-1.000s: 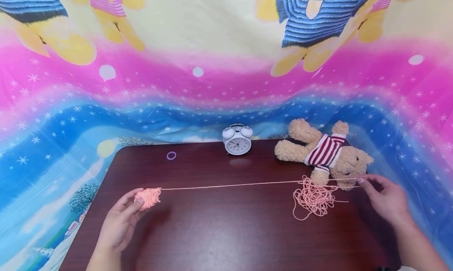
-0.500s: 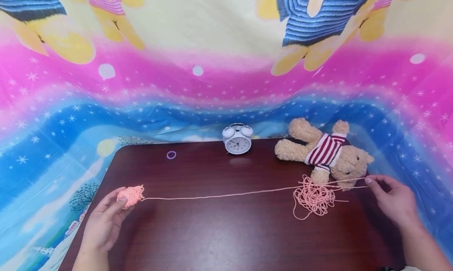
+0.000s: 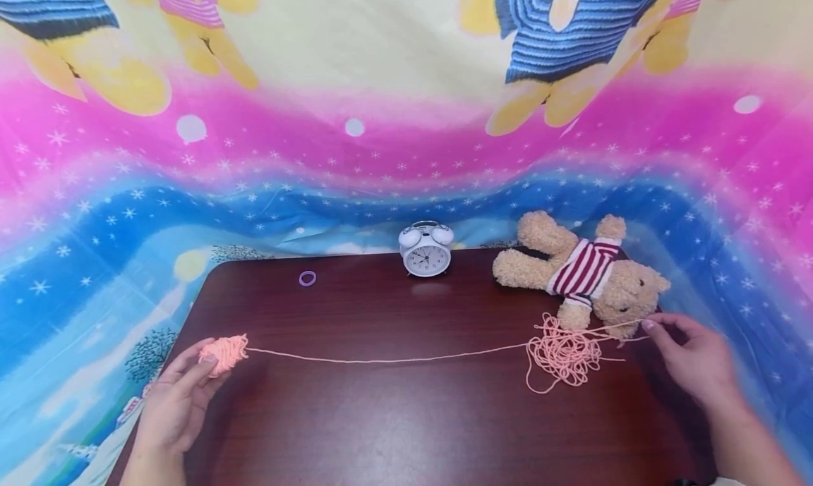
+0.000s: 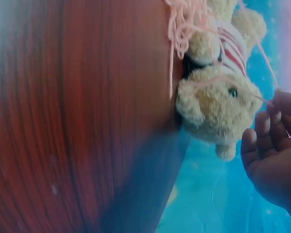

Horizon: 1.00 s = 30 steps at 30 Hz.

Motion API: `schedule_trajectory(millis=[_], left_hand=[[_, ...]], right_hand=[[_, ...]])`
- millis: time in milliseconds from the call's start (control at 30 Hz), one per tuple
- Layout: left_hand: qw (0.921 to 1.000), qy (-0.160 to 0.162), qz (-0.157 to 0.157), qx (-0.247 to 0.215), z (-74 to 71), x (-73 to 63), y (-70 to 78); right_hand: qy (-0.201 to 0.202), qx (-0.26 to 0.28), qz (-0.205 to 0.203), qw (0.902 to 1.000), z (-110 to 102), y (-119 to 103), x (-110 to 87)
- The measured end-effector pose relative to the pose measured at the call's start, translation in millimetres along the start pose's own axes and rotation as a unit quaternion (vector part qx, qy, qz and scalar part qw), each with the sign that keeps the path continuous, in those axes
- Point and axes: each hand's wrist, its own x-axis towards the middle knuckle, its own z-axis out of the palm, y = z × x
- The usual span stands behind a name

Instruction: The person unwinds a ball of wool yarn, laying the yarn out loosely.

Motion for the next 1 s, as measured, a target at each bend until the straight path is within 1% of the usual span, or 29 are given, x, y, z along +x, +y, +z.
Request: schedule_trajectory(millis=[133,233,400,567,700,833,1000], left_hand=[[0.9995,0.007,-0.014,0.029,8.1,-0.2,-7.3],[0.9991,0.003,-0.018,0.039,15.8,0.7,-11.7],[0.9981,-0.002,-0.028,0.056,30.3,1.9,-14.5],[0.9958,0.01,-0.046,0.079,44.4,4.7,-19.3],[0.9941,0.014,-0.057,0.091,54.2,6.7,-23.5],[0.9935,0.012,-0.062,0.095,62.8,7.5,-26.9],[0.9928,0.011,-0.069,0.098,72.0,6.3,-32.5]], right_hand=[[0.001,0.008,-0.027,0.9996,12,-12,-2.5],[-0.002,0.018,-0.042,0.999,21,-19,-3.8],[-0.038,0.034,-0.049,0.9975,35,-28,-6.0],[-0.064,0.03,-0.071,0.995,47,-37,-7.2],[-0.09,0.04,-0.09,0.991,56,-45,-7.5],[-0.098,0.048,-0.126,0.986,64,-51,-7.3],[-0.122,0.079,-0.136,0.98,69,-58,-10.6]])
